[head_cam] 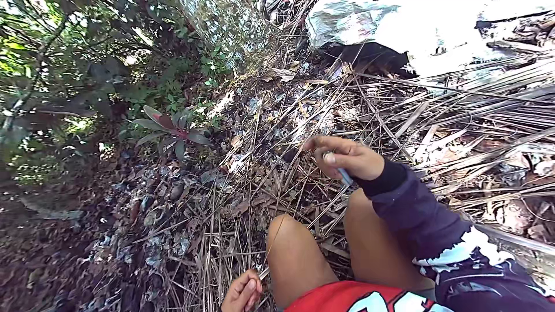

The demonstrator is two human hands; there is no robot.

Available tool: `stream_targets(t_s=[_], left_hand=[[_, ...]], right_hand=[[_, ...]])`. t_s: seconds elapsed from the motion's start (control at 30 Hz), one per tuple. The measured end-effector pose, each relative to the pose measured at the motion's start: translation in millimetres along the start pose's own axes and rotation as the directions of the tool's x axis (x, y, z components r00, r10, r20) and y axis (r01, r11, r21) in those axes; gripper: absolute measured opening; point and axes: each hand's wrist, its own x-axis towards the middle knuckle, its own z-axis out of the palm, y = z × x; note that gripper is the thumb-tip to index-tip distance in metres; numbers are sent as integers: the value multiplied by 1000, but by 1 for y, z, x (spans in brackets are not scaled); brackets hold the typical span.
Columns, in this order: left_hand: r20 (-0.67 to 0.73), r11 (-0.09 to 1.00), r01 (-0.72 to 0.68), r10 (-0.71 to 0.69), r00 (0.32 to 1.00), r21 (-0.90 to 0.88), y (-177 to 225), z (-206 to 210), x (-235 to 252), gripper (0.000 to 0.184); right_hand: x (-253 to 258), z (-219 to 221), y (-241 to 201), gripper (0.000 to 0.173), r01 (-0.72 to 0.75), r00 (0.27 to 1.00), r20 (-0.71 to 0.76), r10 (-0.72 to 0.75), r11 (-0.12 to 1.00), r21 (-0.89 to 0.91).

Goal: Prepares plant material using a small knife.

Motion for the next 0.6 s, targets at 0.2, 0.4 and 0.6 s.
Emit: stream_targets(t_s=[0.2,0.4,0.6], left_hand=[[27,999,30,-29,999,-28,-3,-13,-5,22],[61,997,37,-33,998,-63,-3,-21,-4,22],[22,996,83,-83,996,-17,-4,-29,-15,21]], right_hand=[[7,-34,-18,34,117,992,-37,-119,991,-64],[10,-50,-27,33,153,987,-37,-157,983,-97],[4,-77,-54,33,203,958,-167,-232,963,-175]])
